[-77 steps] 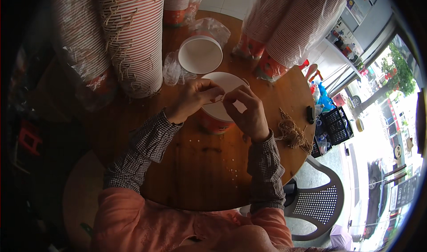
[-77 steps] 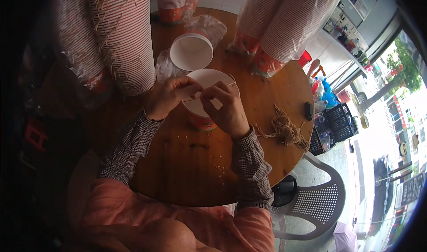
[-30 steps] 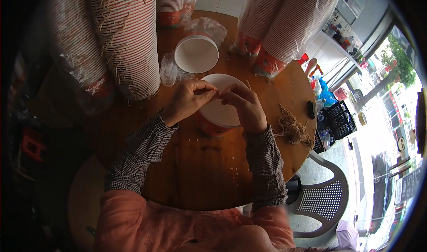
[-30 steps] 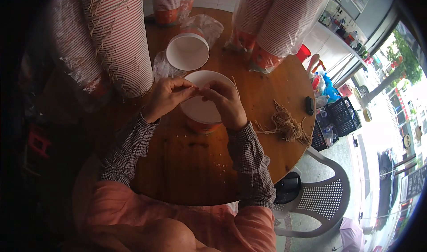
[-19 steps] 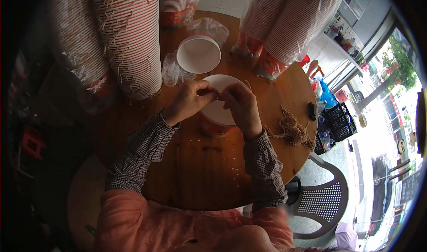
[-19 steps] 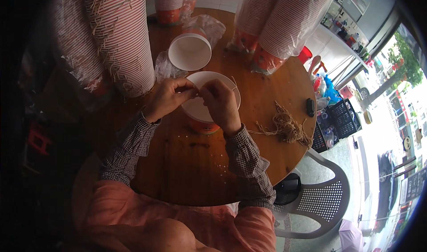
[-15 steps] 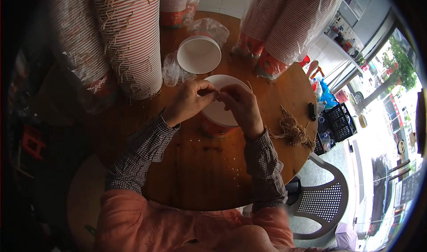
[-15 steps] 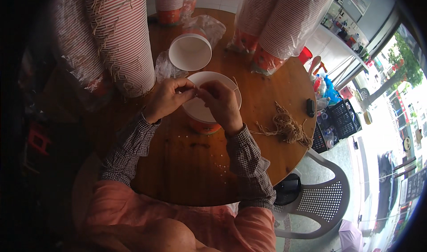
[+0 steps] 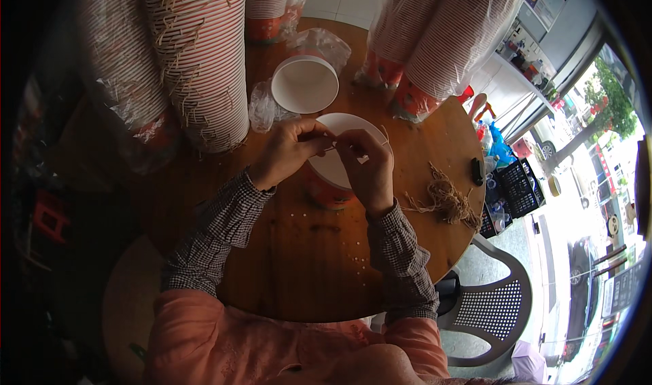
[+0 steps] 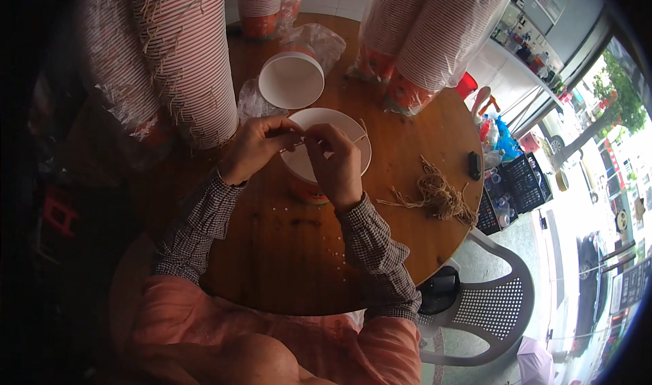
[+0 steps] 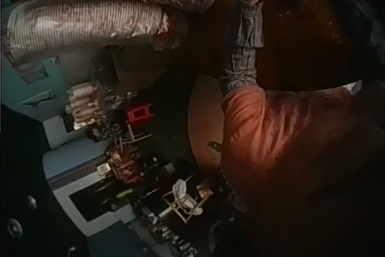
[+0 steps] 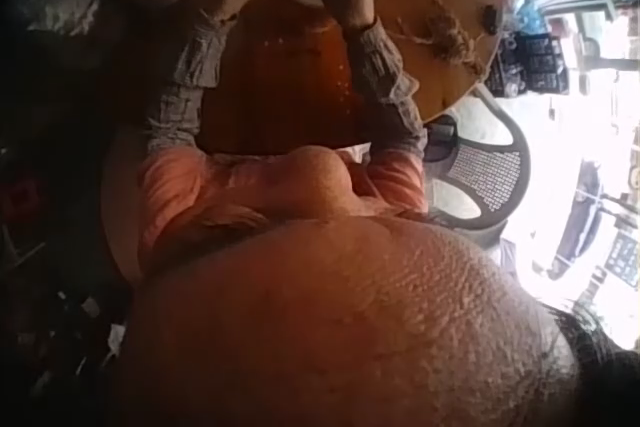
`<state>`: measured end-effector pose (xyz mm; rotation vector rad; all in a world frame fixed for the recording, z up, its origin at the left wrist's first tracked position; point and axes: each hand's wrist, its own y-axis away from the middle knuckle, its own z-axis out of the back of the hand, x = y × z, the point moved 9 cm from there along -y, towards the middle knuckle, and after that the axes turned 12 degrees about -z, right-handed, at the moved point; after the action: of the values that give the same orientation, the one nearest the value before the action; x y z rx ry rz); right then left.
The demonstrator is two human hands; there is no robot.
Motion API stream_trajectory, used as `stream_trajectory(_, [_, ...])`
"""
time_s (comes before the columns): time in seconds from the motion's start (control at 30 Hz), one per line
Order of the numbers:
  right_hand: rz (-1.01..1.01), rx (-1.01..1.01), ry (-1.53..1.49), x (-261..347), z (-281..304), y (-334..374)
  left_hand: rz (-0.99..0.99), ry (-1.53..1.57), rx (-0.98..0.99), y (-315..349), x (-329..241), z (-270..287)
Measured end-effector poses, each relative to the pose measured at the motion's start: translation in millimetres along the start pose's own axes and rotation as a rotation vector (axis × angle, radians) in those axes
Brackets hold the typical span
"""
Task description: Attaching string handles to paper buckets manually at a workstation.
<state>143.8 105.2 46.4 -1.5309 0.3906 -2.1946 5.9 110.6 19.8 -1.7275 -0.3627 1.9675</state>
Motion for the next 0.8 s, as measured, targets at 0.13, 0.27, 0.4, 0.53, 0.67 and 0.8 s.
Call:
stream_trajectory(0.13, [-0.022, -0.027, 0.033, 1.3, 0.8, 1.5, -0.002, 0.023, -0.018, -0.7, 1.0, 3.1])
stream_trajectory(0.27, [0.090, -0.051, 0.042, 7.5, -1.0, 4.6, 0.009, 0.036, -0.056, 0.2, 1.6, 3.1])
stream_trajectory(0.4, [0.131, -0.061, 0.071, 9.1, -5.0, 6.3, -0.064, -0.016, -0.065, -1.5, -4.0, 2.5])
stream_trajectory(0.53, [0.191, -0.078, 0.137, 11.6, -9.3, 8.9, -0.093, 0.110, -0.193, 1.6, 8.1, 11.7])
stream_trajectory(0.67, [0.178, -0.092, 0.113, 9.5, -4.5, 8.7, -0.025, -0.057, -0.076, -0.7, 1.1, 4.6])
stream_trajectory(0.8, [0.194, -0.099, 0.103, 11.8, -5.4, 8.2, -0.140, -0.109, -0.089, -1.2, 0.9, 8.0])
